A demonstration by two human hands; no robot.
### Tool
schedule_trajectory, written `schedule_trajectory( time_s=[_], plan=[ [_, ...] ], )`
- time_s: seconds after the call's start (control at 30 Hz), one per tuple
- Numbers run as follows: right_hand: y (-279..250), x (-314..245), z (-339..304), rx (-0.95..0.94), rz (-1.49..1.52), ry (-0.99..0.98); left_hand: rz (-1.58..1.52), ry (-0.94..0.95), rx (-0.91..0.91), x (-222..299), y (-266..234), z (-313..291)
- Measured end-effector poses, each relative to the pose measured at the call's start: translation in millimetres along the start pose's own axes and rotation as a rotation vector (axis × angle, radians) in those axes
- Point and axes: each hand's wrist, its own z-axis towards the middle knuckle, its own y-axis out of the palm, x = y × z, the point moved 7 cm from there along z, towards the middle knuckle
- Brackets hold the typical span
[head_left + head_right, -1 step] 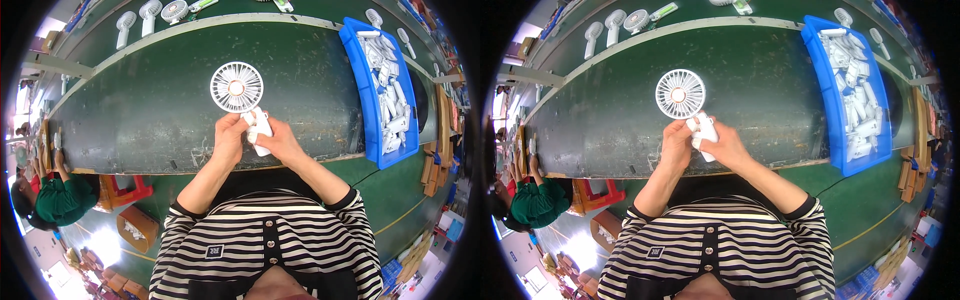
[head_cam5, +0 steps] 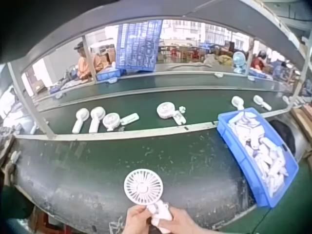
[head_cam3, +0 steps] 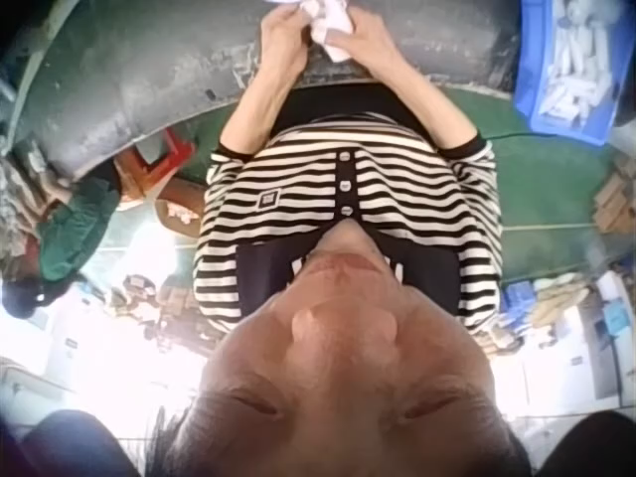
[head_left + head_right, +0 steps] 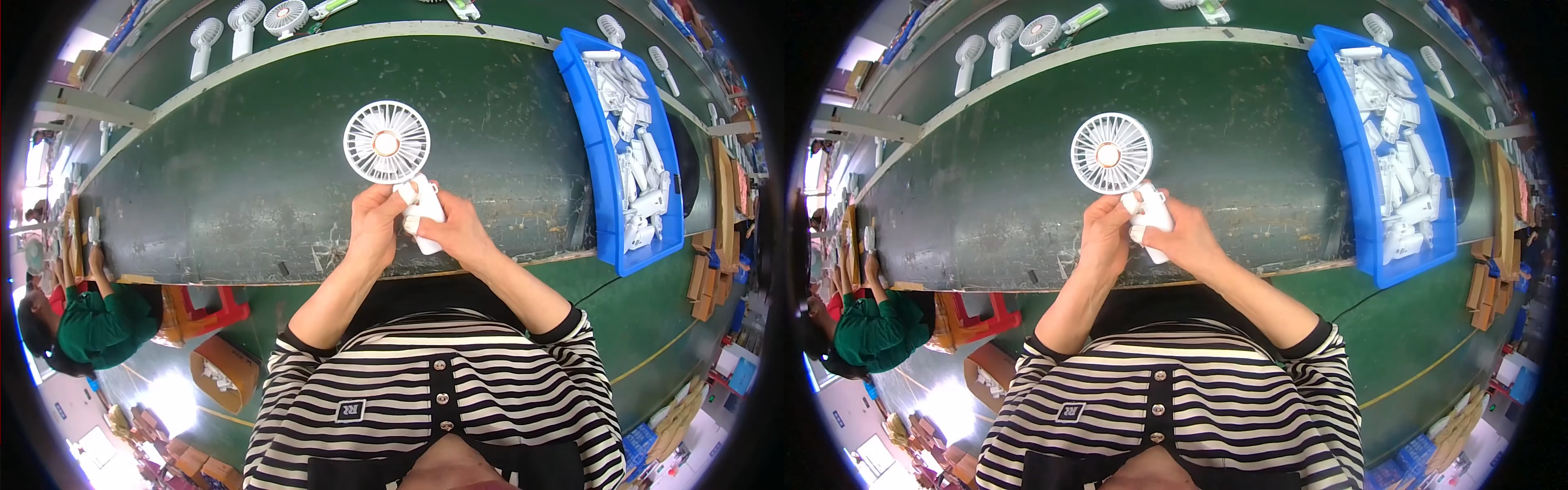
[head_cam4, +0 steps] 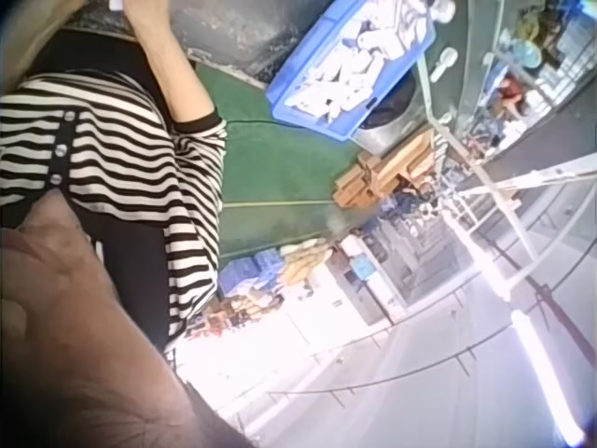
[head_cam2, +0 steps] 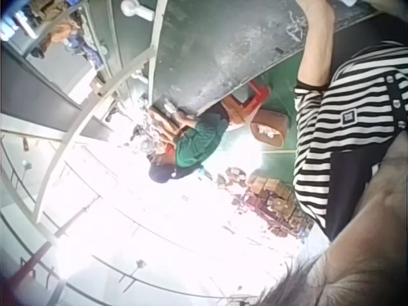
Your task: The person assembles portable fans by inserting batteries and circuit boards into handle housings, attaching casing covers, and pressing buttons to test the fans before placing them on the conveyor belt.
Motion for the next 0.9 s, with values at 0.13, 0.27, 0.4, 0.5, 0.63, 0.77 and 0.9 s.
schedule_trajectory(
  time_s=[0.13,0.27,0.4,0.5,0.63,0.77,0.9],
  plan=[
    [-3,10,3,0.018,0.055,0.039,0.021,-0.030,-0.013,-1,5,2],
    [-7,5,2,0.099,-0.006,-0.006,0.029,0.006,-0.086,4,13,0],
    [-8,-7,1,0.128,-0.163,-0.022,-0.004,0.017,-0.105,4,14,1],
    [-9,-6,1,0.139,-0.196,-0.030,-0.008,0.041,-0.103,4,15,0],
    [-6,-15,-1,0.142,-0.208,-0.052,-0.018,0.053,-0.107,3,15,-1],
    [-6,-20,-4,0.170,-0.242,-0.060,-0.034,0.068,-0.088,4,17,-2],
    [-8,-18,-1,0.167,-0.241,-0.043,-0.022,0.105,-0.039,1,17,-1]
  ],
)
